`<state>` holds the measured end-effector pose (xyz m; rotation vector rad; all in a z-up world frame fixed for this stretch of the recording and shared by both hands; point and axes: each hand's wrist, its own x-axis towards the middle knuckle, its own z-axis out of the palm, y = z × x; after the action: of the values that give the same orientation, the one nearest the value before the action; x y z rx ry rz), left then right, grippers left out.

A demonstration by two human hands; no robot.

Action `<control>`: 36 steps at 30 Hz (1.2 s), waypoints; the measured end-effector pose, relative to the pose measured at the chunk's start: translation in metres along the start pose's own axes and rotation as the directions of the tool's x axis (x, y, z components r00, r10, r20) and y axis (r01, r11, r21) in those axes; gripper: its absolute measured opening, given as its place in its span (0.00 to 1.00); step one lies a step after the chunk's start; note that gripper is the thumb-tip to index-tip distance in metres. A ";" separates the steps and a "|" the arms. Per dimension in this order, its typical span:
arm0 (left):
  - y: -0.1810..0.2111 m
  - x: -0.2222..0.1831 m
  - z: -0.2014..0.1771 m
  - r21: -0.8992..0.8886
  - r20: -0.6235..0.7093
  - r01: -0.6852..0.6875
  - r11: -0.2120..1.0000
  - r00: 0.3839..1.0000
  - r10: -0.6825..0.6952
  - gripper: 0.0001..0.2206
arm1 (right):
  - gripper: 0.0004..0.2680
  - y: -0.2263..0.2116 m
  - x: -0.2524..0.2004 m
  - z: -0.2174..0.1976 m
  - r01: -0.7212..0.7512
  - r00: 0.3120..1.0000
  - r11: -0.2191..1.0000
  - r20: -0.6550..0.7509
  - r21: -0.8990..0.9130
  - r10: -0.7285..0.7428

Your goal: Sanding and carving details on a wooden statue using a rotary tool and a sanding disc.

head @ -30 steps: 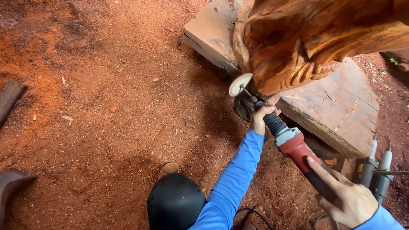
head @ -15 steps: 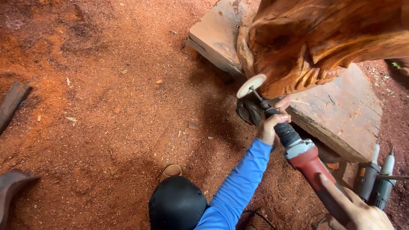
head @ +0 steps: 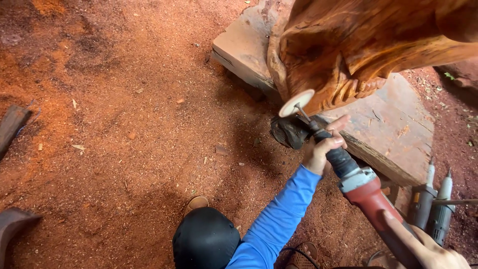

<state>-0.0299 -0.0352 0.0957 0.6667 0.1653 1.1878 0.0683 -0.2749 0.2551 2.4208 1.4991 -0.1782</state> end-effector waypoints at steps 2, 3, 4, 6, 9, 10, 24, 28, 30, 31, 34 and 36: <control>0.001 0.004 -0.004 -0.005 -0.038 -0.006 1.000 0.999 0.006 0.10 | 0.38 -0.008 0.009 -0.005 -0.078 0.974 0.986 0.200 -0.145 0.107; 0.003 0.003 -0.003 -0.003 -0.037 -0.005 1.000 0.999 0.005 0.10 | 0.38 -0.002 0.009 0.004 -0.078 0.974 0.987 0.201 -0.142 0.106; 0.005 0.001 -0.002 0.000 -0.042 0.048 0.999 0.998 -0.048 0.16 | 0.38 0.004 0.008 0.013 -0.038 0.991 0.986 0.118 -0.162 0.058; 0.004 0.002 -0.001 0.003 -0.045 0.093 0.996 0.995 -0.093 0.29 | 0.39 0.005 0.005 0.018 0.000 1.000 0.983 0.029 -0.184 0.005; -0.005 0.003 0.002 -0.118 -0.015 0.029 0.993 0.999 -0.031 0.14 | 0.40 0.003 0.001 0.012 -0.059 0.997 0.991 0.043 -0.117 0.065; -0.004 0.005 0.002 -0.097 -0.014 0.077 0.992 0.997 -0.079 0.24 | 0.40 0.008 0.006 0.016 -0.037 0.997 0.994 0.069 -0.098 0.044; -0.009 0.014 0.004 -0.017 0.011 0.088 0.996 0.996 -0.088 0.20 | 0.37 0.006 -0.010 0.050 0.112 0.981 0.966 -0.182 0.234 -0.070; -0.019 0.022 -0.014 0.015 0.005 0.060 0.998 0.998 -0.060 0.11 | 0.40 0.015 0.016 0.060 0.075 0.997 0.961 -0.049 0.266 -0.064; -0.022 0.026 -0.024 -0.011 -0.004 0.078 0.997 0.997 -0.078 0.13 | 0.42 0.019 0.030 0.067 0.076 0.996 0.955 0.020 0.286 -0.085; -0.025 0.026 -0.028 -0.033 -0.061 0.103 0.994 0.993 -0.105 0.19 | 0.42 0.022 0.036 0.071 0.157 0.986 0.957 0.009 0.243 -0.164; -0.028 0.027 -0.039 -0.059 -0.116 0.104 0.993 0.987 -0.110 0.28 | 0.42 0.023 0.047 0.075 0.307 0.951 0.927 -0.035 0.213 -0.307; -0.028 0.027 -0.043 -0.068 -0.118 0.080 0.994 0.989 -0.088 0.30 | 0.42 0.018 0.049 0.073 0.376 0.926 0.900 -0.067 0.220 -0.370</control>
<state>-0.0164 -0.0005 0.0518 0.5282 0.2548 1.1480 0.1101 -0.2632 0.1762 2.2760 2.0469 -0.4263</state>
